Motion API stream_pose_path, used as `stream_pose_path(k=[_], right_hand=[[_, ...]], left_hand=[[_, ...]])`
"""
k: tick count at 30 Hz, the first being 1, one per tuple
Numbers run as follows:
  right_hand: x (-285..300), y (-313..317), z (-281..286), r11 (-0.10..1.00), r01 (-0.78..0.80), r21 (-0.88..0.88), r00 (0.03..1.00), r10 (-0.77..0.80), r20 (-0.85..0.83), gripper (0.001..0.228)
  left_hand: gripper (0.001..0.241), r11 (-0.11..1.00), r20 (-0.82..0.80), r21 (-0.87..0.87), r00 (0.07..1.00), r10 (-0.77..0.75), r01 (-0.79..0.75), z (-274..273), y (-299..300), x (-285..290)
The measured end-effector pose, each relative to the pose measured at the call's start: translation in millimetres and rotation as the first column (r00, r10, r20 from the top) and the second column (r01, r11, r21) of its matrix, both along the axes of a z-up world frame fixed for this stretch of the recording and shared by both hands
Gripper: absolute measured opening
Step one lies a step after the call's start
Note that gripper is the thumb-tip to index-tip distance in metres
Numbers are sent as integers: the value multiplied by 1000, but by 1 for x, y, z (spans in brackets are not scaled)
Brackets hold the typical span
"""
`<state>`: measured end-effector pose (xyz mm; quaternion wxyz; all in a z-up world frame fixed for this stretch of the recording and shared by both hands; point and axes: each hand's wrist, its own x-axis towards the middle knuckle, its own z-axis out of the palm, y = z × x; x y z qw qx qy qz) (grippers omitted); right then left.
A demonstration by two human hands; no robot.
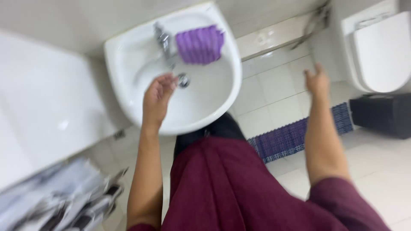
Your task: The person washes a purple and white striped cloth under running water in a bathroom sink, wrings it out, and then uses it to wipe the sink basin and faucet. The person folds the cloth and continues wiping the sink surfaces.
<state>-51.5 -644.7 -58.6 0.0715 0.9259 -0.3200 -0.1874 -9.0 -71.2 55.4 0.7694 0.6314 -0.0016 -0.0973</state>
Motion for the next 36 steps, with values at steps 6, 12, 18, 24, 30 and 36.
stream_pose_path(k=[6,12,18,24,30,36], right_hand=[[-53,70,110,683,375,627,800,-580,153,42],[-58,75,71,50,-118,992,630,-768,113,31],[-32,147,52,924,-156,348,811,-81,579,53],[78,287,87,588,-774,235,474,292,830,43],[153,368,9,337,-942,11,286,781,556,71],[155,379,-18,191,-964,-183,175,979,103,62]], left_hand=[[35,894,39,281,927,-373,348,-23,-130,8],[35,779,55,445,854,-517,443,-5,-211,-4],[44,767,370,642,874,-315,4,-23,-169,-2],[33,612,293,761,956,-28,-215,-47,-84,-7],[24,509,309,801,946,102,-316,-54,-15,-32],[42,127,93,986,988,125,-109,-67,25,-59]])
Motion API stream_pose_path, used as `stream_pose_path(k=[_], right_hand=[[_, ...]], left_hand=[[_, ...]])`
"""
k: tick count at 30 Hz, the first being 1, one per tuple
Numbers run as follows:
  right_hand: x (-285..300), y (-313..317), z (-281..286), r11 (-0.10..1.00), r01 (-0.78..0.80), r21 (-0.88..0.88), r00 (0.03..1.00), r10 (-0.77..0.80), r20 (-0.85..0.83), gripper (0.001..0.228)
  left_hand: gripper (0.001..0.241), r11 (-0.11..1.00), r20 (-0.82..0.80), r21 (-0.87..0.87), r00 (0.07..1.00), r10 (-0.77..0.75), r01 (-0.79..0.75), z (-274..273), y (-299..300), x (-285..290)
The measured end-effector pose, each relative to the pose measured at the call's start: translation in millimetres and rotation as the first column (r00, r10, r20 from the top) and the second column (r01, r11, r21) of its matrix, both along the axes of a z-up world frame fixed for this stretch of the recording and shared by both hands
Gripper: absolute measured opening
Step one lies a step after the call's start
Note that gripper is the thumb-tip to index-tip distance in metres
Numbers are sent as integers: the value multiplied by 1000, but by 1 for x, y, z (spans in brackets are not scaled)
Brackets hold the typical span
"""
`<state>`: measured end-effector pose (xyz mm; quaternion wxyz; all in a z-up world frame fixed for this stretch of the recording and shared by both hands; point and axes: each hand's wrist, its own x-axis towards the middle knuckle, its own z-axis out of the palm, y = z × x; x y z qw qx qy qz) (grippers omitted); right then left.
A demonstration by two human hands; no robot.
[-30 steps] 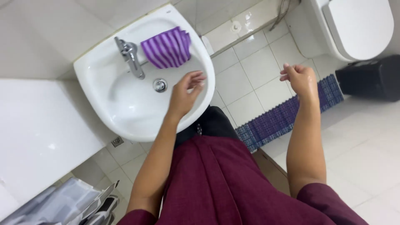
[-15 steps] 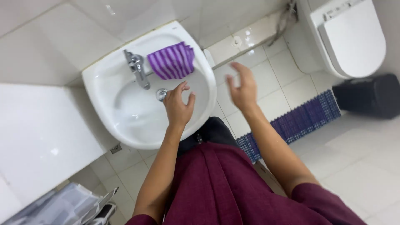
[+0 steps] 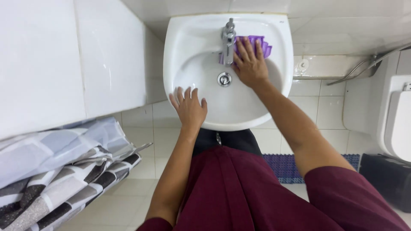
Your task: The person washes a purple and white striped cloth under running water in a bathroom sink, wrings it out, and then uses it to wipe the sink basin and faucet. The person folds the cloth and continues wiping the sink surfaces.
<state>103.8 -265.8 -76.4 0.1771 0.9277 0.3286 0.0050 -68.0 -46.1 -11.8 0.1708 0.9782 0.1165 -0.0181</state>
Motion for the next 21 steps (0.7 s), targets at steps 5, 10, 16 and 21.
stream_pose_path(k=[5,10,16,21], right_hand=[[-28,-58,-33,968,-98,-233,994,108,31,68],[-93,9,50,944,131,-303,741,-297,-603,82],[-127,74,-36,977,110,182,405,123,-906,74],[-86,138,-47,941,28,338,790,186,-585,76]], left_hand=[[42,999,42,48,999,-16,14,-23,12,-8],[32,999,75,-47,997,27,-23,-22,12,-6],[37,956,318,-281,931,179,-88,-24,14,-12],[46,940,357,-330,909,213,-90,-22,15,-13]])
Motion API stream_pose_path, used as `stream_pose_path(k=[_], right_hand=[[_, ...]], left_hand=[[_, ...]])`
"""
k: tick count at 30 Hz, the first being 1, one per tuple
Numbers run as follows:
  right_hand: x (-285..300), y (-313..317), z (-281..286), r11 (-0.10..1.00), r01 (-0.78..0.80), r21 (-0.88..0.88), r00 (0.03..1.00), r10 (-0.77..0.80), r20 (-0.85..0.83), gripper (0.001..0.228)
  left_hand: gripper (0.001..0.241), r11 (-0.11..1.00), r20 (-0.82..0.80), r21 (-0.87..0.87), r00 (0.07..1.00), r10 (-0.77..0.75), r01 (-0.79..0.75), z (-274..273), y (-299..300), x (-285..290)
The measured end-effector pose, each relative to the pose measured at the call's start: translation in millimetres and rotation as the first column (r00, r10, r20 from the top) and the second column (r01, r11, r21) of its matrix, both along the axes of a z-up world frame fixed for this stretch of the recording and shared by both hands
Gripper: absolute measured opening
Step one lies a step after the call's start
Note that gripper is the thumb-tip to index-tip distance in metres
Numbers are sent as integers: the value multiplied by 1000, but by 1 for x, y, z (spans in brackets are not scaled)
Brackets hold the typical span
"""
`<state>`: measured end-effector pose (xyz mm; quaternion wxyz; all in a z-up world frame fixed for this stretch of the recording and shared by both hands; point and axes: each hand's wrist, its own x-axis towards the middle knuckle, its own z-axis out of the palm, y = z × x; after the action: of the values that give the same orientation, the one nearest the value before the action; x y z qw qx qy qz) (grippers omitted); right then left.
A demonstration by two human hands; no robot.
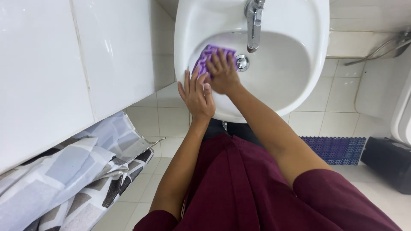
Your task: The person washes a purple and white striped cloth under running water in a bathroom sink, wrings it out, and then uses it to wipe the sink basin and faucet. The person folds the cloth and continues wiping the sink surfaces.
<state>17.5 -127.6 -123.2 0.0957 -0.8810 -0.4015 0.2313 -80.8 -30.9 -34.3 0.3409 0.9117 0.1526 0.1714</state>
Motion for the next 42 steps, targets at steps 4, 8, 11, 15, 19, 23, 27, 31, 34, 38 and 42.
stream_pose_path(k=[4,8,11,15,19,23,27,31,34,38,42], right_hand=[[30,-18,41,883,252,-396,965,-262,28,71],[27,-78,20,830,438,-344,891,-451,45,75],[15,-108,49,765,419,-488,878,-480,2,77],[-26,-78,73,812,49,-582,860,-330,-388,83],[-32,6,5,985,173,-13,861,-157,-484,82],[8,49,-24,762,648,19,758,-641,-125,80],[7,53,-105,338,922,189,375,-901,-217,89],[-19,-29,7,977,191,95,862,-120,-493,87],[-4,-120,64,983,-170,-70,817,100,-568,67],[39,-201,42,829,127,-545,878,162,450,72],[54,-119,42,946,106,-306,993,-83,87,73]], left_hand=[[42,999,-53,49,999,-8,11,-3,-2,3],[35,997,-88,80,996,7,0,-3,-2,4],[32,996,-97,90,995,27,-19,-3,-3,5],[37,998,-36,30,998,48,-46,-11,-2,-1],[43,989,211,-146,975,66,-36,-11,1,-3],[47,989,213,-144,975,56,-26,-6,-1,-2],[47,992,161,-122,985,55,-35,-14,-1,-9],[46,989,185,-143,982,50,-24,-21,1,-6],[43,992,173,-122,984,42,-21,-18,1,-9],[39,994,130,-106,991,38,-24,-17,-1,-8],[39,997,117,-72,992,42,-34,-18,-4,-7]])
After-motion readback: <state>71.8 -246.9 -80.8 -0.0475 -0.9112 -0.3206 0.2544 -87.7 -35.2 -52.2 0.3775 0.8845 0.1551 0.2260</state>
